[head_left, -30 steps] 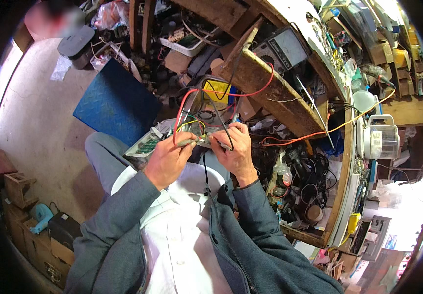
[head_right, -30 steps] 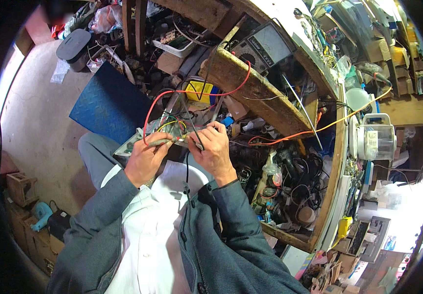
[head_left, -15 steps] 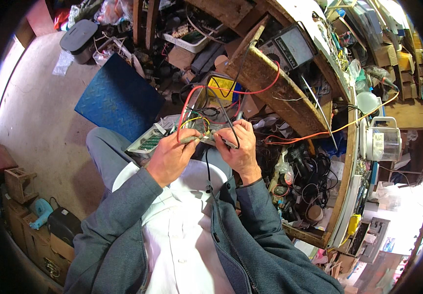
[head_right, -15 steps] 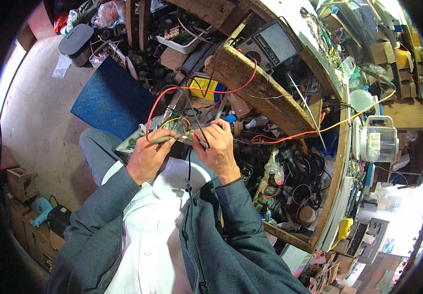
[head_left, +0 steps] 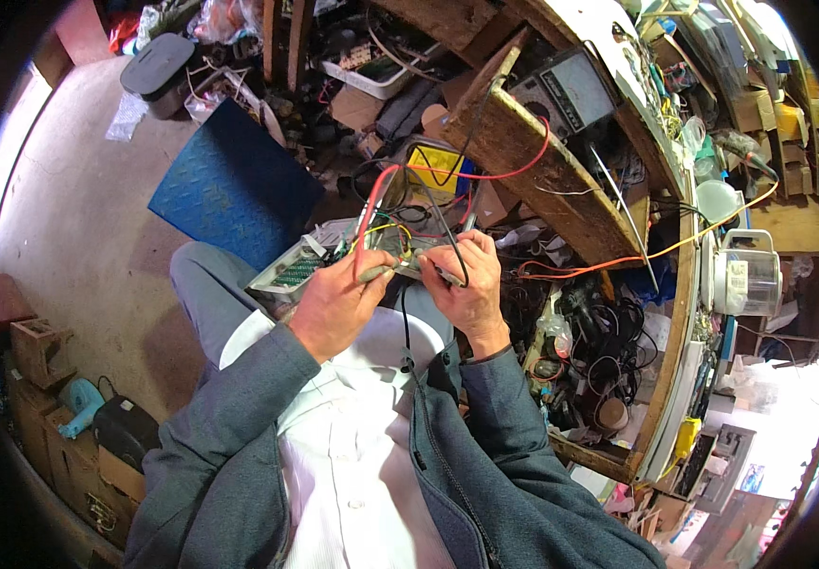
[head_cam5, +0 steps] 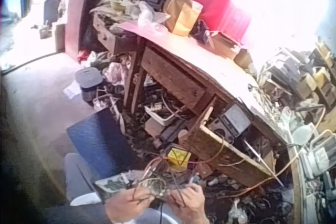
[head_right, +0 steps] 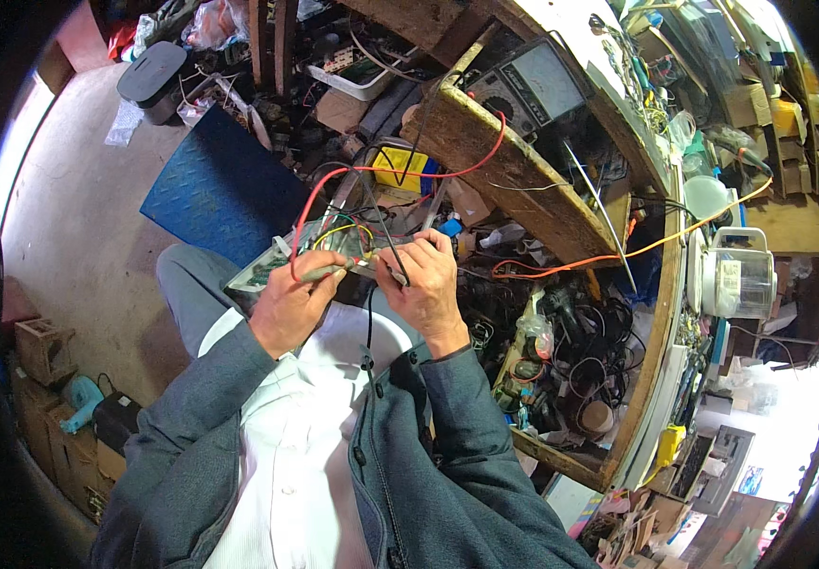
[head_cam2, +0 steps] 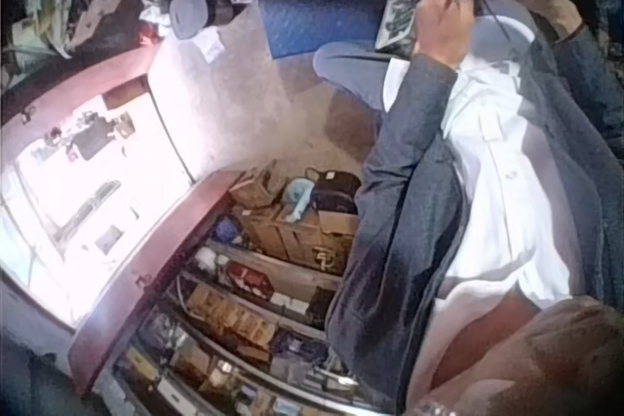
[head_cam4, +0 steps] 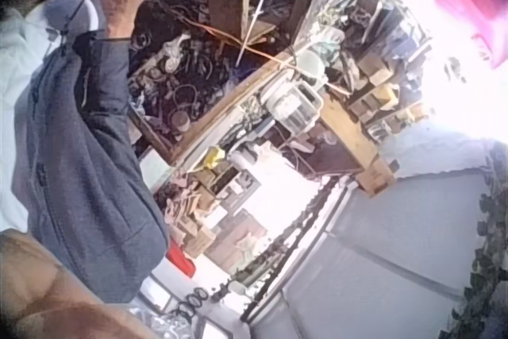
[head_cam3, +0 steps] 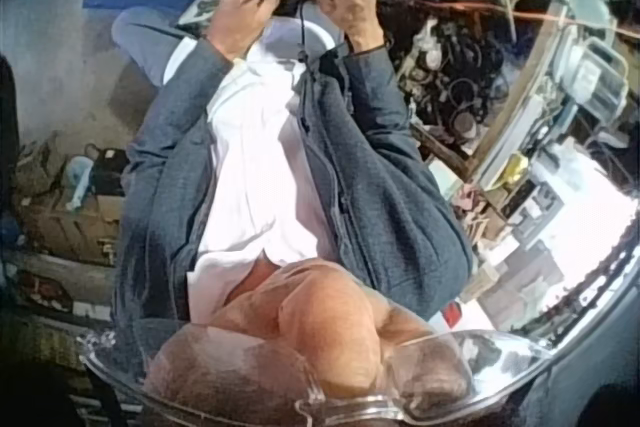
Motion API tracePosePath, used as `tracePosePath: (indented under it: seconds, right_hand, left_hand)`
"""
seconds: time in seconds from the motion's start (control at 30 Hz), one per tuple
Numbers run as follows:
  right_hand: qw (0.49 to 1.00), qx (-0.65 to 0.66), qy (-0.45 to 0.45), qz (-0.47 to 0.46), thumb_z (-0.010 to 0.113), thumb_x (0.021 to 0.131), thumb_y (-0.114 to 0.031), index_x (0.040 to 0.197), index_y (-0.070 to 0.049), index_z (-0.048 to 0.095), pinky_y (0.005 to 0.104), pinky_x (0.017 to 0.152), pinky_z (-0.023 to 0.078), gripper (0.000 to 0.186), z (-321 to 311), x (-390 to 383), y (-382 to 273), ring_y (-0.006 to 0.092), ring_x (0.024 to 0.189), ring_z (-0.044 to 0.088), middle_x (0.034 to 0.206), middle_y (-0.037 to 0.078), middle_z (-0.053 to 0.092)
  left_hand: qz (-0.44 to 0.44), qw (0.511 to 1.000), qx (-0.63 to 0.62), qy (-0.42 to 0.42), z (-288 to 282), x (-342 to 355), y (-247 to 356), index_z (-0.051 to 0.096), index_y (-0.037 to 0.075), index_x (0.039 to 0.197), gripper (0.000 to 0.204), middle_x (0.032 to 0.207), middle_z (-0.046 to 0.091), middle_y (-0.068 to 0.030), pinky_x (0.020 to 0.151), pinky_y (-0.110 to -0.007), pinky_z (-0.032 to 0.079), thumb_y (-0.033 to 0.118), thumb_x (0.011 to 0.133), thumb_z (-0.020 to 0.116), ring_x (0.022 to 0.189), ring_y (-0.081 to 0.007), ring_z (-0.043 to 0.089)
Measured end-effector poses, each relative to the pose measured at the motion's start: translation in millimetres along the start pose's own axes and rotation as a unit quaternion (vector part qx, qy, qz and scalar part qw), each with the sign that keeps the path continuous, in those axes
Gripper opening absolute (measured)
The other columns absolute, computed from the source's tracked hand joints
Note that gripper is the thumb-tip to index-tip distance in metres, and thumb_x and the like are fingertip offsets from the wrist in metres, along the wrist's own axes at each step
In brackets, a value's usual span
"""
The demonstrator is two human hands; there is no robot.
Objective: The person sits on the floor and uses a multimeter to test connections on a small electronic device. They repeatedly touch the probes to various points on the circuit board and wires, adjusting the device's position as needed.
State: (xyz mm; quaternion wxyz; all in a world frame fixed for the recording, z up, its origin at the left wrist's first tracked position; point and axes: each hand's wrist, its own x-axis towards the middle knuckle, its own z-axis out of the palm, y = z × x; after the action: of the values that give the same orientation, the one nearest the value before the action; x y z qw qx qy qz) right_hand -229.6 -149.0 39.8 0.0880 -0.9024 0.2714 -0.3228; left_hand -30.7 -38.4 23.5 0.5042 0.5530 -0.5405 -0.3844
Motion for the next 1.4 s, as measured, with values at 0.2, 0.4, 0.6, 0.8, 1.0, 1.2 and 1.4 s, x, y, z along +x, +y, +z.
tracePosePath:
  seconds: [0.2,0.4,0.6,0.8,1.0,1.2,1.4]
  right_hand:
    - [1.000,-0.002,0.004,-0.005,0.084,0.082,-0.005,0.089,-0.009,0.070,0.0424,0.087,0.051,0.016,1,-1,1,0.0251,0.075,0.064,0.081,0.004,0.070]
    - [1.000,0.006,0.001,0.002,0.083,0.082,-0.003,0.087,-0.008,0.069,0.0423,0.087,0.051,0.016,-1,1,0,0.0248,0.075,0.065,0.080,0.005,0.069]
    - [0.995,0.046,0.034,0.085,0.081,0.083,0.001,0.092,-0.005,0.072,0.0399,0.082,0.052,0.014,-10,7,-2,0.0284,0.078,0.067,0.084,0.006,0.070]
    - [0.999,-0.003,0.017,0.033,0.085,0.084,-0.006,0.099,-0.007,0.075,0.0411,0.085,0.051,0.018,-10,22,2,0.0280,0.085,0.068,0.093,0.006,0.073]
    - [0.999,-0.039,-0.001,0.037,0.084,0.085,-0.008,0.092,-0.008,0.072,0.0427,0.085,0.051,0.014,-16,21,5,0.0285,0.083,0.067,0.091,0.007,0.072]
    - [0.974,0.081,0.120,0.177,0.080,0.094,-0.004,0.092,-0.002,0.073,0.0347,0.067,0.054,0.008,-15,11,13,0.0221,0.073,0.069,0.086,0.009,0.073]
    - [0.952,0.076,0.156,0.250,0.078,0.098,-0.004,0.101,0.002,0.076,0.0268,0.069,0.054,0.007,-25,10,19,0.0132,0.077,0.069,0.090,0.007,0.074]
  left_hand:
    - [0.066,0.997,0.036,0.009,6,-4,-10,0.067,-0.003,0.118,0.021,0.109,0.075,-0.0193,0.086,-0.039,0.060,-0.001,0.097,0.070,0.097,-0.0340,0.076]
    - [0.057,0.998,0.031,0.008,5,-3,-8,0.067,-0.003,0.118,0.021,0.109,0.074,-0.0193,0.086,-0.039,0.060,-0.001,0.097,0.070,0.096,-0.0339,0.076]
    - [0.055,0.998,0.016,0.011,4,-2,-5,0.068,-0.003,0.118,0.020,0.107,0.074,-0.0184,0.085,-0.037,0.059,-0.001,0.098,0.069,0.094,-0.0325,0.076]
    - [0.049,0.998,0.028,0.013,4,-2,-2,0.068,-0.003,0.119,0.020,0.107,0.074,-0.0179,0.085,-0.037,0.059,0.001,0.100,0.069,0.095,-0.0318,0.075]
    - [0.050,0.998,0.030,0.008,3,-2,-5,0.069,-0.002,0.119,0.020,0.109,0.075,-0.0188,0.086,-0.038,0.059,0.003,0.100,0.069,0.096,-0.0331,0.075]
    - [0.040,0.999,0.035,0.001,2,-2,-4,0.069,-0.002,0.119,0.020,0.110,0.075,-0.0190,0.086,-0.038,0.059,0.002,0.100,0.068,0.097,-0.0328,0.076]
    - [0.037,0.999,0.030,0.001,2,-3,-4,0.069,-0.002,0.120,0.021,0.111,0.075,-0.0191,0.088,-0.038,0.059,0.002,0.100,0.068,0.098,-0.0327,0.075]
